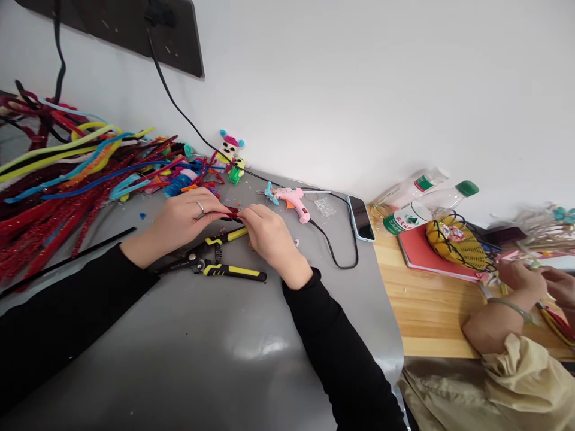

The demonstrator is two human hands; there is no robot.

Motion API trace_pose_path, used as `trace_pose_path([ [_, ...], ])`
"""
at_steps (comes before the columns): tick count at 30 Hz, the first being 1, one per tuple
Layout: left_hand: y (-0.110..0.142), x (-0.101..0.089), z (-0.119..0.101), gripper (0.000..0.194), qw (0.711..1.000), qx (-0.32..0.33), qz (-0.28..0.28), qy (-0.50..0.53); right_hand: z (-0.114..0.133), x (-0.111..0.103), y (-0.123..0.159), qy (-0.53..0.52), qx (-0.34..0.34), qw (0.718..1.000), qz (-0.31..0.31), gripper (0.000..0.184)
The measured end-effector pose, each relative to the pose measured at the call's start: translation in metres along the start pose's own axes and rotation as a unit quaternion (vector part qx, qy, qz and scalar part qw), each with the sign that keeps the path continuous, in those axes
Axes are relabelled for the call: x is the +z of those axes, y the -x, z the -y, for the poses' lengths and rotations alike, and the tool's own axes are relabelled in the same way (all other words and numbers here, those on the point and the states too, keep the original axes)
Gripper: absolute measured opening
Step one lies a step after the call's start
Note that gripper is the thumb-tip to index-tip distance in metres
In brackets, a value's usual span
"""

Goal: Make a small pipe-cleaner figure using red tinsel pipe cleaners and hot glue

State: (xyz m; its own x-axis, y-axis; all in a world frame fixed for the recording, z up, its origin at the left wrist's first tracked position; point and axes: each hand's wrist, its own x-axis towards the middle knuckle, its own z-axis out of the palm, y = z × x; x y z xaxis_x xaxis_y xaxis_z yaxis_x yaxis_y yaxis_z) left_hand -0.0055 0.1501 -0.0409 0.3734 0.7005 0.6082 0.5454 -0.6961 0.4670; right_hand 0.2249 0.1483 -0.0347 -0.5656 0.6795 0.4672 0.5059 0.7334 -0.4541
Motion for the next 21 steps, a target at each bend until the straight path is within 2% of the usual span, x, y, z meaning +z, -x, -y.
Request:
trace_pose_path([
  [7,-0.003,-0.006,0.013,0.027,0.994,-0.077,-0.050,-0.065,0.000,-0.004,-0.001,-0.003,0.057,0.994,-0.093,0.022],
  [10,-0.004,-0.004,0.022,0.026,0.991,-0.096,-0.037,-0.086,0.005,-0.005,-0.002,0.012,0.068,0.990,-0.126,0.021],
  [16,-0.006,0.010,0.033,0.028,0.991,-0.076,0.016,-0.113,0.015,0.000,-0.004,0.006,0.075,0.985,-0.157,0.026],
  [18,-0.006,0.009,0.031,0.029,0.990,-0.082,0.025,-0.115,0.015,0.000,-0.004,0.003,0.061,0.984,-0.169,0.032],
  [21,-0.006,0.000,0.023,0.033,0.988,-0.100,0.003,-0.115,0.012,-0.002,-0.004,0.007,0.047,0.982,-0.183,0.037],
])
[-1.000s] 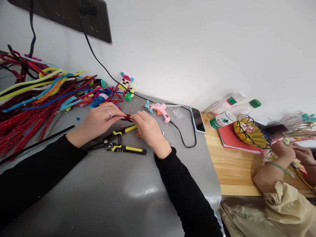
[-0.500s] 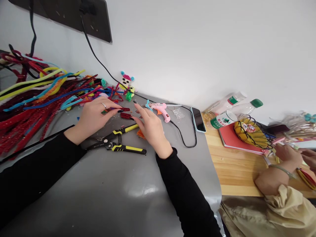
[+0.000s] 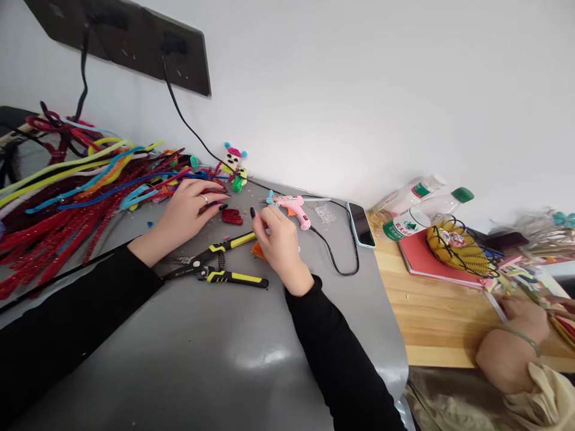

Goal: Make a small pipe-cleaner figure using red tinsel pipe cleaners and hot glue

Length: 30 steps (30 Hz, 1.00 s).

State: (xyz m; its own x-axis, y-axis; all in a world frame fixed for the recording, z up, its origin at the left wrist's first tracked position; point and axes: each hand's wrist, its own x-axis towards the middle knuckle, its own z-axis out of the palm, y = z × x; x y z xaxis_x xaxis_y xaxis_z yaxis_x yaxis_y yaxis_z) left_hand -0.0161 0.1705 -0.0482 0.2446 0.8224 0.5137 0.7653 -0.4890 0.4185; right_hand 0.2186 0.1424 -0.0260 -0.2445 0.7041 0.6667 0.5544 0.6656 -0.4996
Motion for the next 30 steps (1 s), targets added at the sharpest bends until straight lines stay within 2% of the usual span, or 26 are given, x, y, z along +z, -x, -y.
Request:
trace_pose_path([
  [3,0.001,-0.016,-0.005,0.031,0.999,-0.014,-0.036,0.002,-0.003,-0.002,-0.001,-0.010,0.003,1.000,-0.002,0.030],
  [7,0.002,-0.033,-0.005,0.029,0.992,-0.054,-0.118,0.006,-0.003,-0.002,-0.002,-0.036,0.001,0.999,-0.013,0.019],
  [10,0.002,-0.040,0.001,0.029,0.985,-0.087,-0.148,0.001,0.000,-0.003,-0.001,-0.046,0.031,0.998,-0.034,0.018],
  [13,0.002,-0.042,0.009,0.032,0.984,-0.109,-0.144,-0.011,0.001,-0.005,0.001,-0.045,0.069,0.996,-0.041,0.029],
  [16,0.001,-0.037,0.015,0.031,0.989,-0.100,-0.107,-0.015,0.000,-0.006,0.002,-0.036,0.062,0.997,-0.027,0.040],
  [18,0.002,-0.032,0.016,0.030,0.994,-0.081,-0.072,-0.012,-0.001,-0.005,0.002,-0.031,0.035,0.999,-0.023,0.037],
  [21,0.003,-0.027,0.014,0.030,0.996,-0.064,-0.054,-0.014,-0.003,-0.002,0.001,-0.033,-0.003,0.999,-0.032,0.019],
  [23,0.003,-0.028,0.010,0.030,0.996,-0.062,-0.065,-0.014,-0.003,-0.001,0.000,-0.031,-0.025,0.999,-0.031,0.018],
  [27,0.008,-0.045,0.006,0.033,0.992,-0.064,-0.100,-0.038,-0.005,-0.001,0.001,0.023,-0.047,0.998,-0.039,0.030],
  [30,0.014,-0.066,0.015,0.037,0.981,-0.083,-0.145,-0.096,-0.006,-0.002,0.001,0.070,-0.031,0.993,-0.086,0.017],
])
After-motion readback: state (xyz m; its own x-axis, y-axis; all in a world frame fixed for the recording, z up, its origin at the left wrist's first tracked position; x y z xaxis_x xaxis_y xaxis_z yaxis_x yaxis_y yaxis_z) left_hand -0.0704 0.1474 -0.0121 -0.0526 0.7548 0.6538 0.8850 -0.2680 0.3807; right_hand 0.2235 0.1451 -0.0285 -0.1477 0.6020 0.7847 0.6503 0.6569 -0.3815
